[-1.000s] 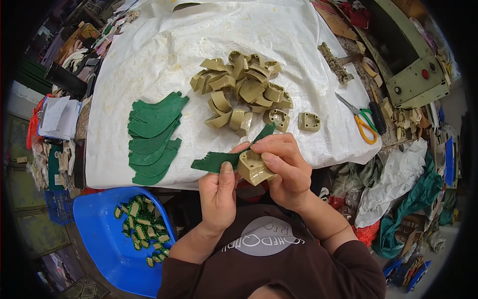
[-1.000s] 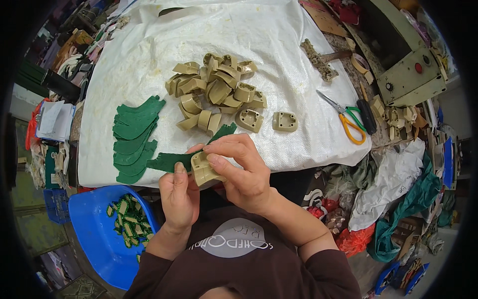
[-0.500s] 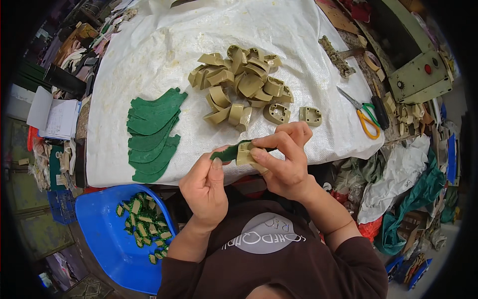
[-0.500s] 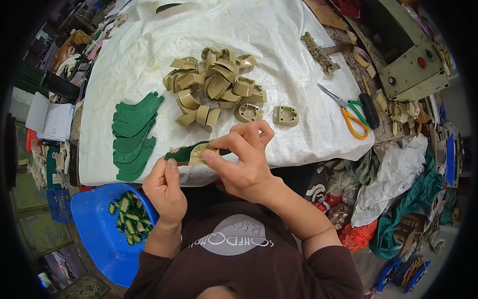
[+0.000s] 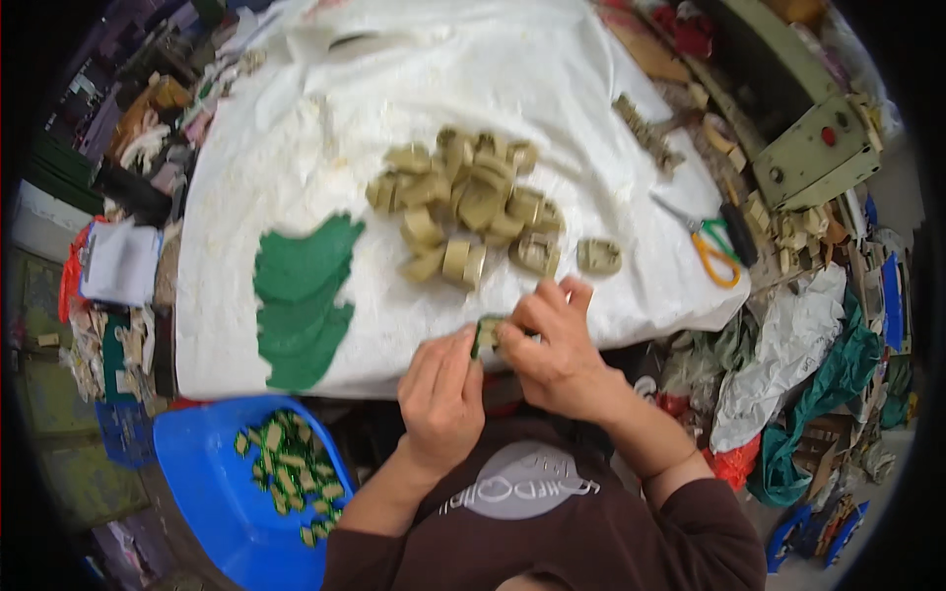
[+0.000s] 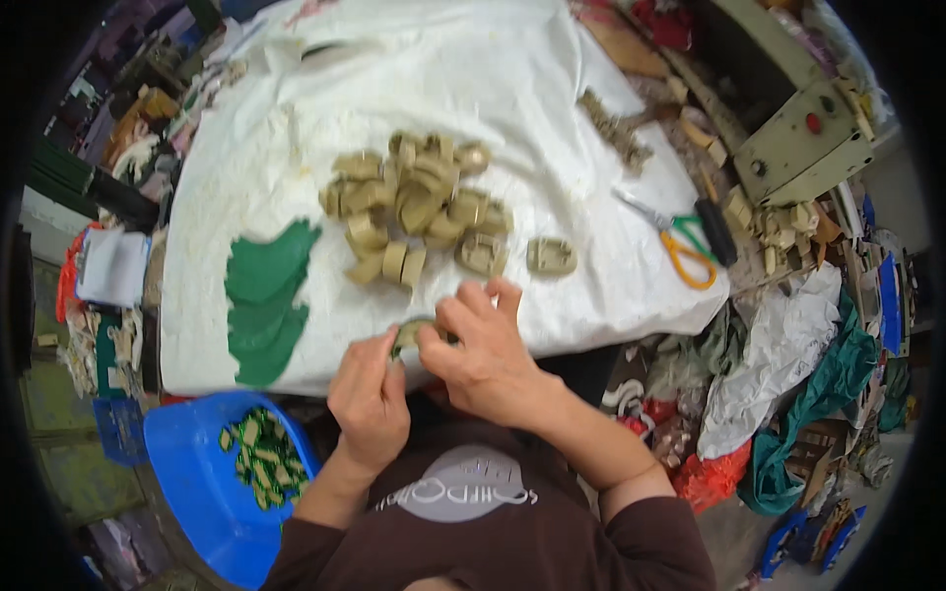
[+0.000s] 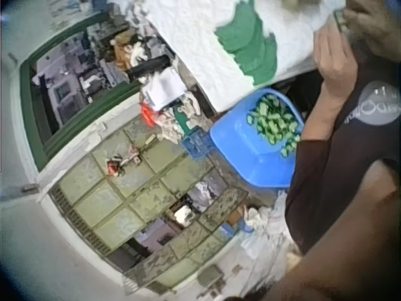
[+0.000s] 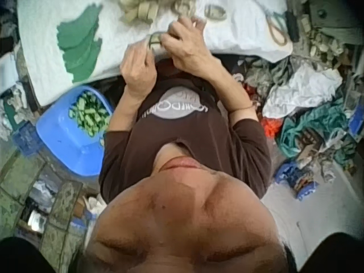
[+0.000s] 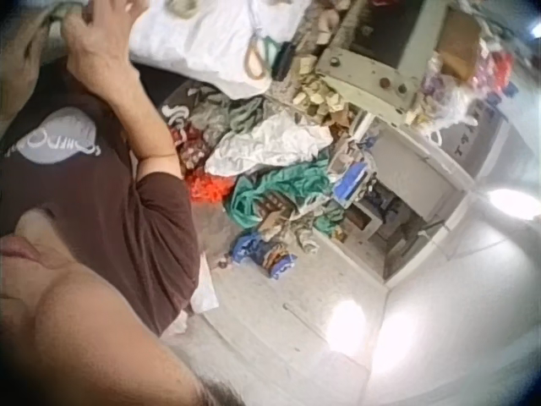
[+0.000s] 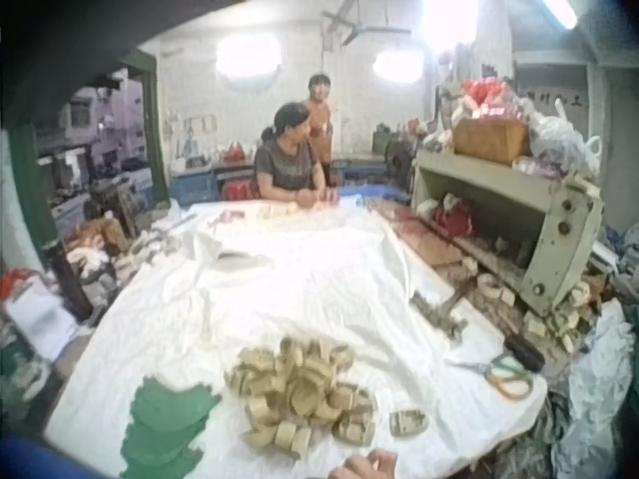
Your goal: The person sits at a workbench and repeatedly picks up beige plastic components and green foam pieces. They wrap the foam around the plastic parts by hand and place the finished assemblies into a blue bin.
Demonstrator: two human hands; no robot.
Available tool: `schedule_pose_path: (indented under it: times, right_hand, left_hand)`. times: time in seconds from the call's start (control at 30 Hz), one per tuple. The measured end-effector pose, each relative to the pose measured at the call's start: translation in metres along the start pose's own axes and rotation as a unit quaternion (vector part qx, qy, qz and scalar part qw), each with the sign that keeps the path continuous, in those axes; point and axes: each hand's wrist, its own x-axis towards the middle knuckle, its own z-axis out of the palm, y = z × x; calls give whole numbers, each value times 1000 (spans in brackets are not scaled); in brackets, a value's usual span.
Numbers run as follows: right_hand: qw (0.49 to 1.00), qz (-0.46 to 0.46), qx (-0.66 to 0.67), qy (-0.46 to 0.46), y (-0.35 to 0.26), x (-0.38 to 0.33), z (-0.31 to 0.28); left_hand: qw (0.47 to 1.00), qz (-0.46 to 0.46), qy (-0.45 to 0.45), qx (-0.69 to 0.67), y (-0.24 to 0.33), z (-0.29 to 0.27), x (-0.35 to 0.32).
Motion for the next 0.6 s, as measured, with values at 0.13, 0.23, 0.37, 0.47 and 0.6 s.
schedule_pose_path:
  times: [0.13,0.23,0.37,0.47,0.6]
  right_hand:
    - [994,13,100,45,16,0,3]
    - [983,-1,174,51,18,0,6]
    - [973,-18,228,15,16,1,0]
    - [968,-15,249,-9,16,-2,1]
    - [981,-9,188,-51,10,-7,-3]
  left_hand:
    - [992,-67,-16,-109,-5,-5,3]
    - [952,-159,23,-261,-16,3,-3]
    - [948,-112,15,-296,-22,4,1]
    - [976,-59,-7,-211,-17,2,2]
    - [992,35,3,-124,-19,11,-1]
